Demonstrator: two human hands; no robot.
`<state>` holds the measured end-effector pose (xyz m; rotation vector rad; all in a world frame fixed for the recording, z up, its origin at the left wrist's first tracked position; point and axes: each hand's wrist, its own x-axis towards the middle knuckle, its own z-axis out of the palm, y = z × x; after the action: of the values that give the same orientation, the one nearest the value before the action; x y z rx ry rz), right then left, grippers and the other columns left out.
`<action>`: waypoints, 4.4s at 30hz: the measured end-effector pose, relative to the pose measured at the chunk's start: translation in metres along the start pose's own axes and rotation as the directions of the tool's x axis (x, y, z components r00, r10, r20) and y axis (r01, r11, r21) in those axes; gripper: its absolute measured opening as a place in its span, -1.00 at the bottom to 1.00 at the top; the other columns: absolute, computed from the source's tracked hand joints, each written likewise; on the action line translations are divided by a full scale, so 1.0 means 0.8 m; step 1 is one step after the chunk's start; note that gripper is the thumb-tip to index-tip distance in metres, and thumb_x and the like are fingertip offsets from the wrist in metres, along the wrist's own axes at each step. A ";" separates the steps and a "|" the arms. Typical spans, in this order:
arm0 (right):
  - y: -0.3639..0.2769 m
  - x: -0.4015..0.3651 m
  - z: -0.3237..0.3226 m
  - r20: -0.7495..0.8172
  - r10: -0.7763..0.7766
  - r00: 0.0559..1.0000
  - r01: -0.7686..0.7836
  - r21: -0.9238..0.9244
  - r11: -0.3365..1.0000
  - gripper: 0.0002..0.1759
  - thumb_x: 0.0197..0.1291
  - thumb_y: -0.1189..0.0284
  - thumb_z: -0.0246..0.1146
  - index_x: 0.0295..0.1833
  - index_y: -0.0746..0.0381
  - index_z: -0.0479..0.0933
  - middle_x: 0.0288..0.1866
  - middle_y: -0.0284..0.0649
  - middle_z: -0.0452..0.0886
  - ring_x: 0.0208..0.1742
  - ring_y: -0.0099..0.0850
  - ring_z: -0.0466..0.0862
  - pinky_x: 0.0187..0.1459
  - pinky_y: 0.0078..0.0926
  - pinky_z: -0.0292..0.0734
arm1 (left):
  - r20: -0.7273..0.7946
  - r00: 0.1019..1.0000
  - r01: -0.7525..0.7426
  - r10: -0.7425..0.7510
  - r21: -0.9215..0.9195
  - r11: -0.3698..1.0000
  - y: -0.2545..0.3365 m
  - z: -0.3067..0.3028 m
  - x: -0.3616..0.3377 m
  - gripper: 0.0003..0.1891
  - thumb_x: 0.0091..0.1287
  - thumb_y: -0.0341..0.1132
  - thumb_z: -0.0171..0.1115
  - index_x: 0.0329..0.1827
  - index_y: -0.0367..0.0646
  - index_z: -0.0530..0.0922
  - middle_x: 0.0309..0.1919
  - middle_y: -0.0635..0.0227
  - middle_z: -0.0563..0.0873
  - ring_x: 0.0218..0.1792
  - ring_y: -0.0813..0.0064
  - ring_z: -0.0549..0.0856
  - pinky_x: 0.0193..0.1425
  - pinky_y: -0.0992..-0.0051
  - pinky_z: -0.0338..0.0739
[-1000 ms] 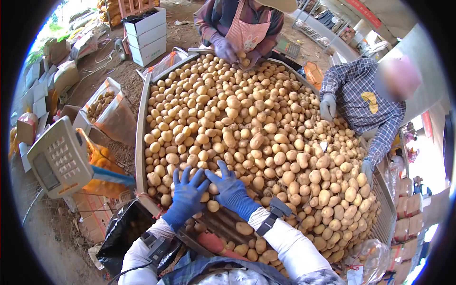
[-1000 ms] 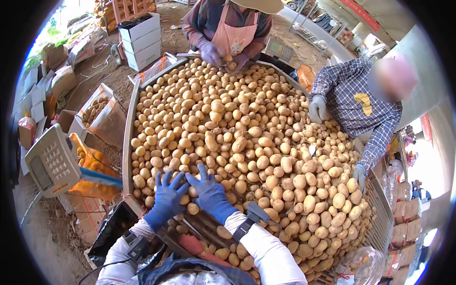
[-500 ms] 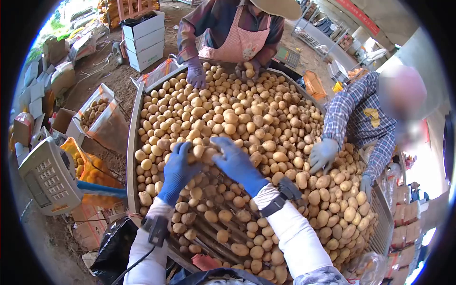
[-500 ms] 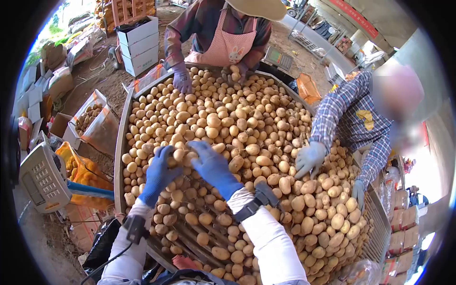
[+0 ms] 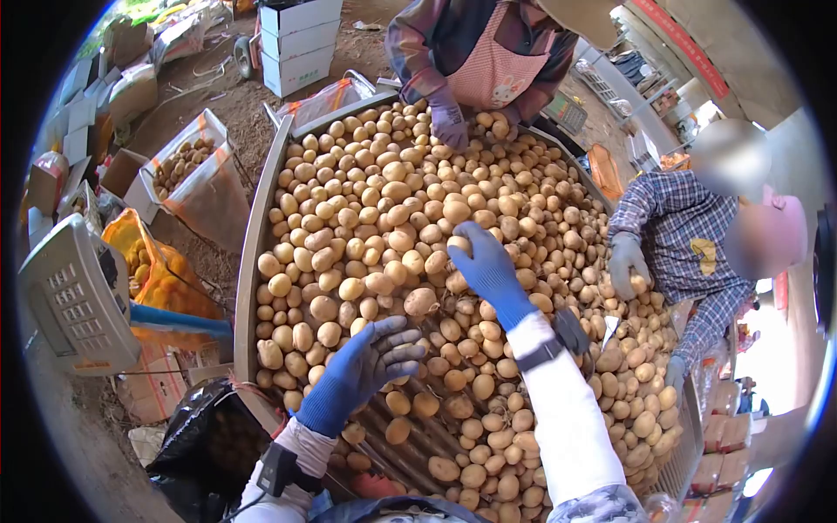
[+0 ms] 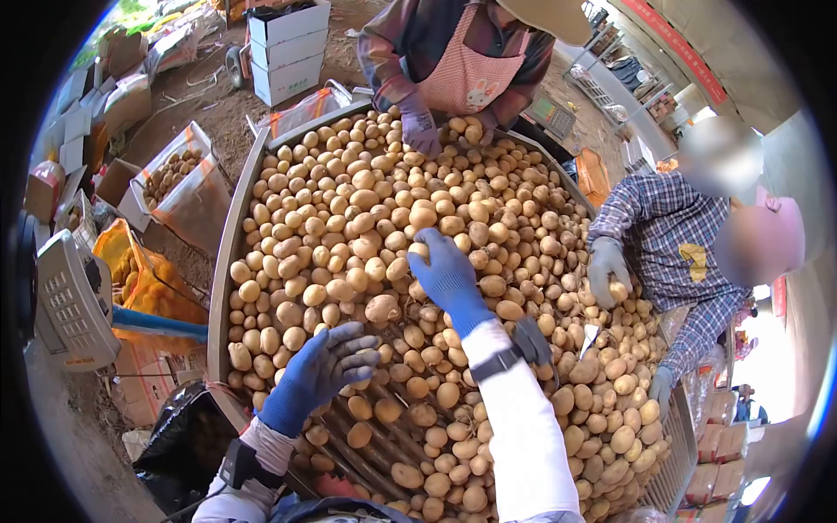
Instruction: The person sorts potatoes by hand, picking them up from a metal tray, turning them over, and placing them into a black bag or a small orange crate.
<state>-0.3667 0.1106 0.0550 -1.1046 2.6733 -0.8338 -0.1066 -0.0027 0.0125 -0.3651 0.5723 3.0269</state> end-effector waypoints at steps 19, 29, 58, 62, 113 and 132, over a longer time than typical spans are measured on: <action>-0.050 -0.084 0.037 0.273 0.005 0.962 -0.138 0.470 0.872 -0.55 0.39 0.25 0.33 0.32 0.14 0.53 0.00 -0.29 0.67 -0.13 -0.47 0.66 -0.06 -0.48 0.62 | 0.096 0.982 -0.149 0.165 -0.155 0.977 0.003 -0.030 0.009 -0.74 0.53 -0.25 0.08 0.14 -0.18 0.56 -0.21 0.35 0.63 -0.21 0.41 0.66 -0.17 0.44 0.57; -0.092 -0.123 0.006 0.241 -0.141 0.960 -0.033 0.599 0.800 -0.54 0.50 0.27 0.24 0.39 0.25 0.51 0.15 -0.22 0.67 0.09 -0.43 0.69 0.18 -0.45 0.61 | 0.073 0.994 -0.098 0.079 0.319 0.943 0.019 0.020 -0.011 -0.32 0.53 0.14 0.08 0.51 -0.14 0.29 -0.02 0.23 0.66 -0.44 0.57 0.63 -0.41 0.62 0.51; -0.124 -0.155 -0.008 0.195 -0.127 0.972 0.058 0.327 0.943 -0.56 0.28 0.32 0.42 0.22 0.20 0.58 -0.06 -0.24 0.68 -0.22 -0.48 0.63 -0.15 -0.49 0.57 | 0.005 1.000 0.020 -0.021 0.200 0.980 -0.006 0.007 -0.005 -0.30 0.43 0.29 0.01 0.37 -0.12 0.41 0.19 0.00 0.61 0.01 0.16 0.72 -0.23 0.41 0.67; -0.062 -0.158 -0.031 0.003 0.093 0.996 -0.090 0.273 0.958 -0.68 0.29 0.44 0.37 0.14 0.22 0.62 -0.13 -0.27 0.69 -0.30 -0.56 0.62 -0.24 -0.56 0.55 | 0.024 0.991 0.132 -0.131 -0.049 0.990 0.006 0.003 0.001 -0.40 0.46 0.22 -0.03 -0.03 -0.25 0.55 0.09 -0.02 0.66 -0.13 0.14 0.78 -0.46 0.44 0.60; 0.013 -0.141 -0.094 -0.009 0.133 0.991 -0.133 -0.054 0.990 -0.51 0.32 0.32 0.33 0.34 0.15 0.53 0.22 -0.07 0.63 0.21 -0.18 0.63 0.25 -0.24 0.54 | 0.261 0.956 0.207 -0.137 -0.263 0.942 -0.007 -0.004 0.010 -0.24 0.48 0.25 -0.08 0.63 0.04 0.16 0.32 -0.02 0.55 0.01 0.03 0.74 -0.50 0.34 0.64; -0.115 -0.194 -0.021 -0.038 -0.045 0.998 0.049 0.113 0.992 -0.54 0.41 0.15 0.28 0.25 0.21 0.46 -0.06 -0.08 0.73 -0.08 -0.04 0.75 -0.07 -0.18 0.67 | 0.262 0.965 0.196 -0.014 -0.685 0.702 -0.006 0.029 0.011 -0.11 0.43 0.49 -0.22 0.63 0.06 0.17 0.55 0.08 0.31 0.55 -0.06 0.29 0.57 -0.27 0.09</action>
<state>-0.2033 0.1713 0.1054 -1.1401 2.5999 -1.0097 -0.1199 0.0103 0.0295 -0.0290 -0.6475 2.9693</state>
